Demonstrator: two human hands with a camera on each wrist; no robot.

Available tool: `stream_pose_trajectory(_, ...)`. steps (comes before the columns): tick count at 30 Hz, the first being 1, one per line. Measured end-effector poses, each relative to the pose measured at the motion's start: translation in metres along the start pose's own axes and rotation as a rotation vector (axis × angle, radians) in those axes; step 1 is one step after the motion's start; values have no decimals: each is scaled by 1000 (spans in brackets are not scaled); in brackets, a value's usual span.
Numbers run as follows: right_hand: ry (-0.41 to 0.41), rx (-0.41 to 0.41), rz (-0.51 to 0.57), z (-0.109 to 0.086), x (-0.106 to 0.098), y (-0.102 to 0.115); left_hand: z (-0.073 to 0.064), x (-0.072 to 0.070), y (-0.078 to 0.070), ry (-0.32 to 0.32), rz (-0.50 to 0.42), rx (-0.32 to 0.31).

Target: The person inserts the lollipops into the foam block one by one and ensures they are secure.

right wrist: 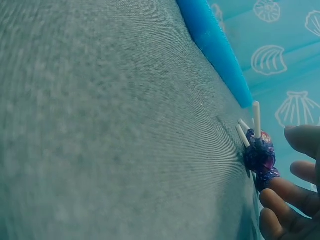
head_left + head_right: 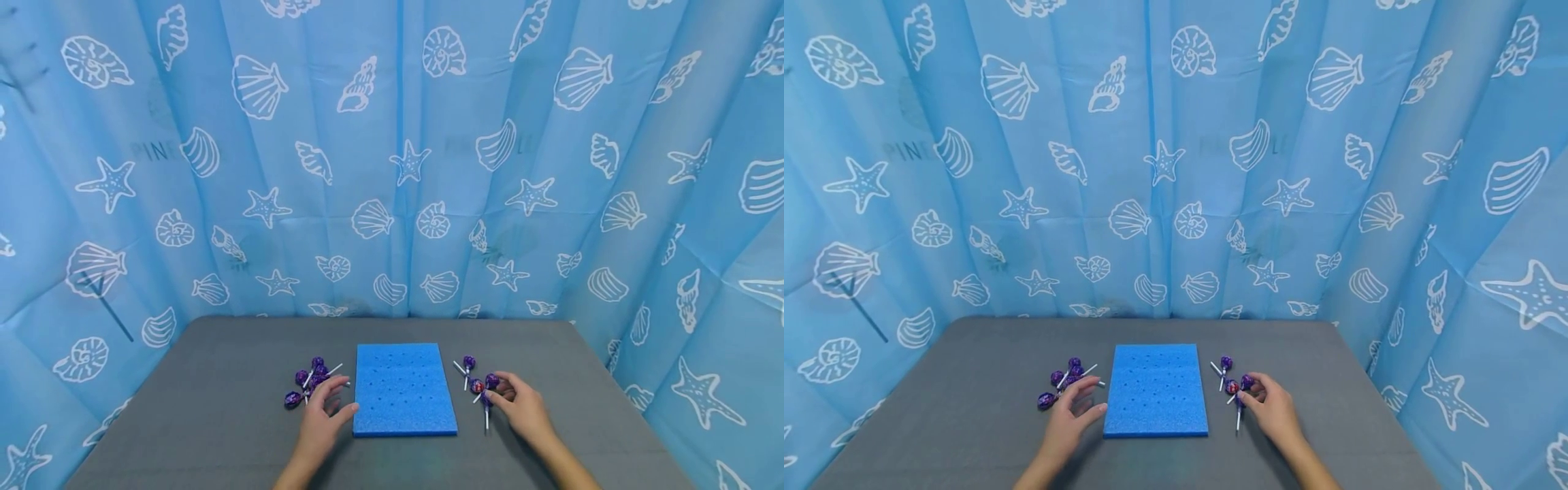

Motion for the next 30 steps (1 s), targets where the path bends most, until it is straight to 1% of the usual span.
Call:
stream_pose_trajectory(2,9,7,-10,0,2,0,0,2,1,4,-5,-28)
stream_pose_trajectory(5,14,0,-9,1,5,0,1,5,3,8,12,-75)
stream_pose_trajectory(9,18,-22,-11,2,7,0,3,8,10,3,35,-149)
stream_pose_trajectory(13,45,-15,-27,4,10,1,6,11,18,9,41,-201)
stream_pose_trajectory(17,72,0,-46,5,12,0,8,12,21,18,59,-218)
stream_pose_trajectory(20,72,-3,-60,6,14,-1,8,13,21,27,89,-214)
stream_pose_trajectory(24,71,-10,-68,6,15,-1,9,12,21,54,168,-205)
stream_pose_trajectory(30,71,-14,-63,6,15,2,10,12,27,113,283,-231)
Point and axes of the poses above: each hand's wrist, its own z-axis towards the middle knuckle, its own x-axis out of the palm, y = z × x, the point moved 5 cm from there along z, towards the middle knuckle, and after that the axes turned 7 degrees about -x, right-handed, at the moved point
